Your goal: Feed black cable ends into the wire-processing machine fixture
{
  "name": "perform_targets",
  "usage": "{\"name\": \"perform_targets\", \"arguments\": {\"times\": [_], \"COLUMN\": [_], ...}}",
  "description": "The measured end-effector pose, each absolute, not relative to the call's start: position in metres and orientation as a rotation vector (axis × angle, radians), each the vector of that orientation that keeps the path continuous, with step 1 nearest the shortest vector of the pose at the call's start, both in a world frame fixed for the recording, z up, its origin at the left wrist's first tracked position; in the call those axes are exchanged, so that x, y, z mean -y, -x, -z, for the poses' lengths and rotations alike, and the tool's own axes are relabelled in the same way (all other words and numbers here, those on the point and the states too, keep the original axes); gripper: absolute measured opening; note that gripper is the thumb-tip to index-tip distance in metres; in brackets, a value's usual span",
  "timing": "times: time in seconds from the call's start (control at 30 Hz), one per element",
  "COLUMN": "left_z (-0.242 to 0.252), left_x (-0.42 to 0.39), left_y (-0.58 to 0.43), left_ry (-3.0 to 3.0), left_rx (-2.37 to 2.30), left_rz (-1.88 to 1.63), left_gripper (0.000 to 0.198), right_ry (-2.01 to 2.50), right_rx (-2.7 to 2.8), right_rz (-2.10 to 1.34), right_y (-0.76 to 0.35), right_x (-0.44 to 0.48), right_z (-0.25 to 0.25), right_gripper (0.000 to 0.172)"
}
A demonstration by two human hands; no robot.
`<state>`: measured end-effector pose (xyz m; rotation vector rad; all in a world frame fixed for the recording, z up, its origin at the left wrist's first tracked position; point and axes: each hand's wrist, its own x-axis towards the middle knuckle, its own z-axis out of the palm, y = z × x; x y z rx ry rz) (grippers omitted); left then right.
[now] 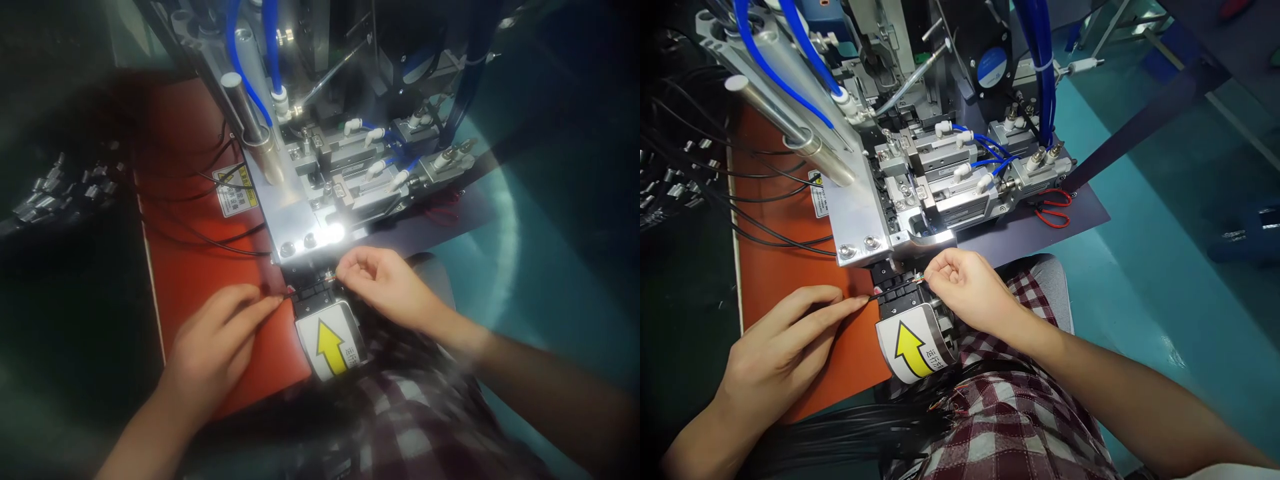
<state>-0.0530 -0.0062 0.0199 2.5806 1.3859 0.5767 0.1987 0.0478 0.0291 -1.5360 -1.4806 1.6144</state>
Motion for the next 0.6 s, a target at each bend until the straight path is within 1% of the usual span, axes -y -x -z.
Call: {"name": "perform_targets", "arguments": {"times": [0.13,0.3,0.5,0.6], "left_z": [-0.019,-0.019,-0.019,-0.019], "left_x": [0.007,0.007,0.007,0.007], "left_y": [0.054,0.053,0.054,0.055], "left_ry": [-2.575,-2.577,-2.591,-2.598], "left_rx": [-1.381,-1.397,-1.397,-1.414], "left_rz": [-0.583,-0.588,-0.564,-0.537], "left_gripper": [0.032,0.032,0.031,0.030], "right_ry": [1.580,1.598,1.639,1.585], "right_rx": [1.393,1.202,1.305,1.258], "right_rz": [-1.717,-1.949,-1.924,-1.970], "right_y": [-0.197,-0.196,-0.197,-0.201], "right_x": [-0.052,-0.063,-0.066,-0.064], "right_z": [-0.032,-0.034,-0.038,-0.035], "right_gripper": [0.004,0.011,0.010,0.013]}}
